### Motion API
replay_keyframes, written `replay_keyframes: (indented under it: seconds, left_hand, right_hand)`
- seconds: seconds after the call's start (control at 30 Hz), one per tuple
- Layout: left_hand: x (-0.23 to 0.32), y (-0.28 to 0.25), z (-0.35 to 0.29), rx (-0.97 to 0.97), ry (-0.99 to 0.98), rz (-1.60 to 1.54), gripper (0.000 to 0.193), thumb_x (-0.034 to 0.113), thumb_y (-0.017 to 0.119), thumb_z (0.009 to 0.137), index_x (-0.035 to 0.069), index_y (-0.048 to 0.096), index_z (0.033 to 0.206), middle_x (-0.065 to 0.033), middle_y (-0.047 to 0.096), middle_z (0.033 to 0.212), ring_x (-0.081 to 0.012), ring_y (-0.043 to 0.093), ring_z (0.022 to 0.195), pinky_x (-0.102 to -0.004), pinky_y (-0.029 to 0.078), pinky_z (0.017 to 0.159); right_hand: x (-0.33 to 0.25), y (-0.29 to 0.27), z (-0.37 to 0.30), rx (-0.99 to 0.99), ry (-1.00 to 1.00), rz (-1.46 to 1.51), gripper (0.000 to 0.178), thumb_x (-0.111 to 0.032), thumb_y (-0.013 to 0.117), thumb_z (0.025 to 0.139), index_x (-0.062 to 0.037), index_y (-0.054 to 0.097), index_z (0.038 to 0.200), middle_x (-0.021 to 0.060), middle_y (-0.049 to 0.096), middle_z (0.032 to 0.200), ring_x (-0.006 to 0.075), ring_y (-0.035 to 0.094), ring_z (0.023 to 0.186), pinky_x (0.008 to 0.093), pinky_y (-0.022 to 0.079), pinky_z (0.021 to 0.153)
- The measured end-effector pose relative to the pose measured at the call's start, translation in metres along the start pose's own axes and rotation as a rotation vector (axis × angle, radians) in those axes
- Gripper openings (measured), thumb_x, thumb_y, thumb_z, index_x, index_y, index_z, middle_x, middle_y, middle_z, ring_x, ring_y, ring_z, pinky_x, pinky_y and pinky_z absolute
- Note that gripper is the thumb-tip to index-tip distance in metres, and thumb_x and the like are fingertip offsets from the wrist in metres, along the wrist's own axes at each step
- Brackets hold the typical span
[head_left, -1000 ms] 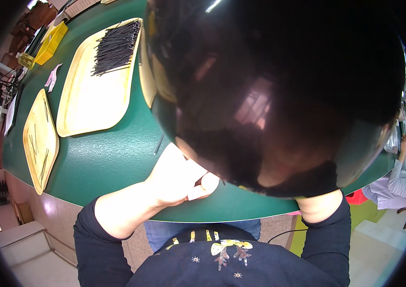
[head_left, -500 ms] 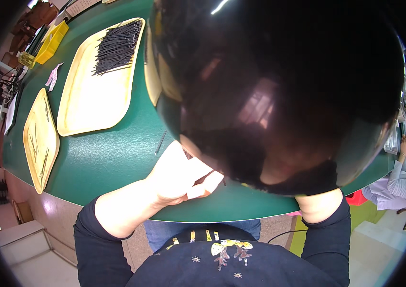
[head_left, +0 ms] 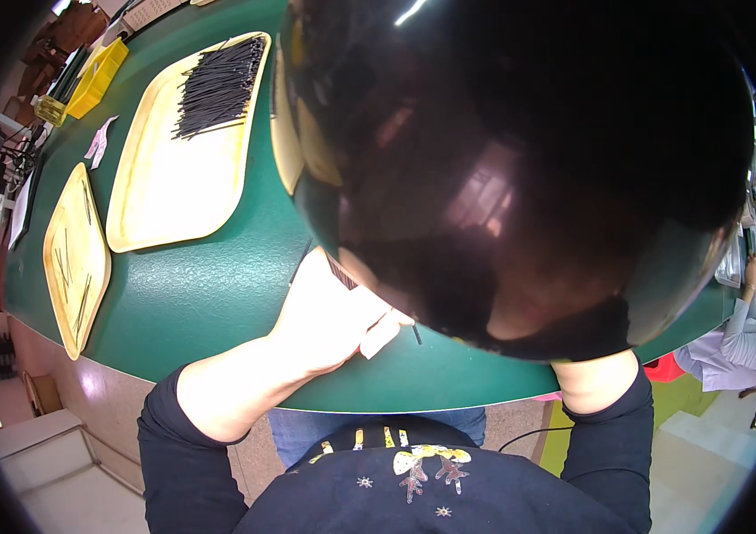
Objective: The person separates and aligns thin rods from a bundle by hand under a desk lamp, measures components using a caliper, and gathers additional rods from a tray.
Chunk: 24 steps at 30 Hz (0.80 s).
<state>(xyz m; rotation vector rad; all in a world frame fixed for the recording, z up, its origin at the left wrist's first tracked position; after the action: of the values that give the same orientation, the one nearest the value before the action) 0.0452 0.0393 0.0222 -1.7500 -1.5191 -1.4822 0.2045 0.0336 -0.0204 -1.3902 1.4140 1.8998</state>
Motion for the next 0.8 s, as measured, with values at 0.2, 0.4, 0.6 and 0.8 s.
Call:
replay_keyframes:
  seconds: [0.2,0.4,0.6,0.8]
  left_hand:
    - [-0.001,0.0,0.0,0.008,-0.07,0.182,0.021,-0.003,0.046,0.076,-0.011,0.025,0.076,-0.0078,0.045,0.045,-0.0133,0.049,0.041,-0.033,0.051,0.065]
    - [0.002,0.001,0.001,0.039,-0.074,0.105,0.024,-0.003,0.045,0.075,0.0,0.034,0.053,-0.0074,0.043,0.041,-0.0117,0.047,0.039,-0.0265,0.045,0.048]
    - [-0.002,0.006,-0.001,-0.135,-0.114,-0.001,0.039,-0.002,0.042,0.076,0.005,0.032,0.039,-0.0065,0.041,0.04,-0.0109,0.042,0.035,-0.0218,0.029,0.032]
    - [-0.009,0.01,-0.003,-0.225,-0.134,-0.155,0.037,-0.003,0.043,0.078,0.001,0.039,0.041,-0.0087,0.044,0.041,-0.012,0.042,0.034,-0.0222,0.032,0.034]
  right_hand:
    - [-0.006,0.003,-0.004,-0.013,-0.01,-0.084,0.047,0.011,0.057,0.066,0.005,0.046,0.111,0.0158,0.051,0.109,0.0201,0.054,0.093,0.0271,0.046,0.08]
    - [-0.009,0.009,0.001,-0.015,-0.015,-0.172,0.047,0.011,0.057,0.065,0.0046,0.046,0.111,0.0158,0.052,0.109,0.0201,0.054,0.093,0.0272,0.046,0.08]
    - [-0.015,0.016,0.002,-0.032,-0.026,-0.258,0.048,0.012,0.057,0.065,0.0041,0.046,0.111,0.0157,0.052,0.109,0.0201,0.054,0.094,0.0273,0.045,0.08]
    - [-0.044,0.042,0.01,-0.091,-0.095,-0.534,0.053,0.013,0.058,0.06,0.0022,0.047,0.11,0.0147,0.053,0.107,0.0201,0.053,0.095,0.0279,0.044,0.082]
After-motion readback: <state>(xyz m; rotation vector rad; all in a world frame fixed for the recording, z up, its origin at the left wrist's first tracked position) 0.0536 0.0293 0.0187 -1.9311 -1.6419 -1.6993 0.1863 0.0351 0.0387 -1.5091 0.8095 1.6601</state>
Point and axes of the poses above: each hand's wrist, its own z-axis towards the middle knuckle, its own y-axis out of the palm, x = y × z, the point moved 6 cm from there along z, towards the middle knuckle
